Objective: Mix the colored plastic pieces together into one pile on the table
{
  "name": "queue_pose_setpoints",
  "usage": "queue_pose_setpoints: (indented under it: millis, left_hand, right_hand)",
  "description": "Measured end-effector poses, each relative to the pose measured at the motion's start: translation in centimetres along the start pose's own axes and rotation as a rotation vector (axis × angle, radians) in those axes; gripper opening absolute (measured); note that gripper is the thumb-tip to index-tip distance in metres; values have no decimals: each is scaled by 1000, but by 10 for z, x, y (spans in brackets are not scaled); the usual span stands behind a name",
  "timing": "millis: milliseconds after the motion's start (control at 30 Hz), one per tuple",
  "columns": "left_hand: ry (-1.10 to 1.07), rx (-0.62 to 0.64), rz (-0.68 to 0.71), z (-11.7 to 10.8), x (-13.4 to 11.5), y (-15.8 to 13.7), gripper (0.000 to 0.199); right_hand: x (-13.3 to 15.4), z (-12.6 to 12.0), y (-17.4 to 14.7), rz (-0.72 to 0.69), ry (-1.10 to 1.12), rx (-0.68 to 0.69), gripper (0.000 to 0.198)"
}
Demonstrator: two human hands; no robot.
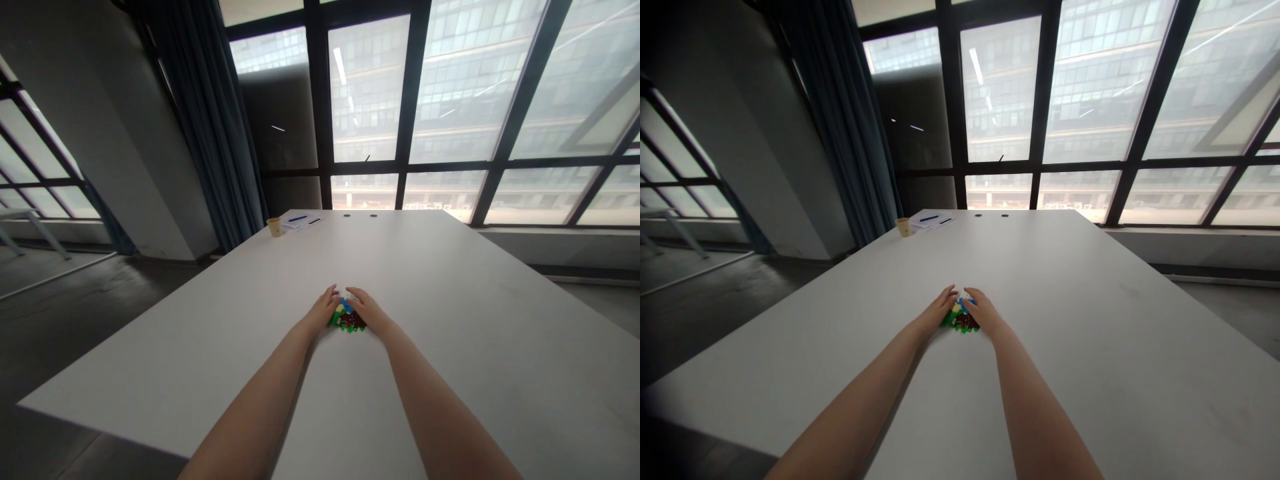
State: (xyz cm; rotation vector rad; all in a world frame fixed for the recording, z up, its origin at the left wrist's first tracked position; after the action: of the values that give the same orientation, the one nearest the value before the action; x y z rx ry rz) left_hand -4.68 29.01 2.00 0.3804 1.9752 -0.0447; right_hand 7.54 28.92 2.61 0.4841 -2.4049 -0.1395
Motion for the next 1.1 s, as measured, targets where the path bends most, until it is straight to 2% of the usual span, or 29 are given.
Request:
queue_pose_setpoints:
  millis: [100, 167, 300, 600, 900, 1000, 1100]
  left_hand:
    - [210, 177, -56, -5, 3, -9, 96]
    - [354, 273, -79, -6, 5, -15, 112]
    - [518, 357, -19, 3, 6, -18, 121]
    - [555, 340, 63, 11, 3, -14, 111]
    - [513, 332, 85, 10, 1, -13, 109]
    - [515, 339, 82, 11, 1, -13, 101]
    - [496, 333, 87, 11, 2, -13, 85]
  right_hand:
    - [-3, 9, -7, -38, -75, 211, 90]
    - [-3, 14, -10, -75, -151, 288, 112]
    - [0, 21, -12, -130, -258, 298, 128]
    - [3, 19, -11, -204, -277, 258, 117]
    - [2, 19, -7, -190, -243, 256, 115]
    - [2, 15, -7, -203, -212, 246, 105]
    - [5, 9, -8, -246, -170, 206, 85]
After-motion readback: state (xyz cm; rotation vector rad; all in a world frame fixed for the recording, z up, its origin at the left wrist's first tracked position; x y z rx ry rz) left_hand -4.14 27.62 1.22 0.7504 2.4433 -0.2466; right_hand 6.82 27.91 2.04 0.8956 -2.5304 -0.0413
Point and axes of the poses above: each hand's wrist, its own y-axis towards the middle knuckle, its own z-axis out of the palm, x = y × z, the point moved 8 cm from there along y, towards the middle knuckle, and after that the axes turned 10 degrees about -y, right-handed, at the moved point
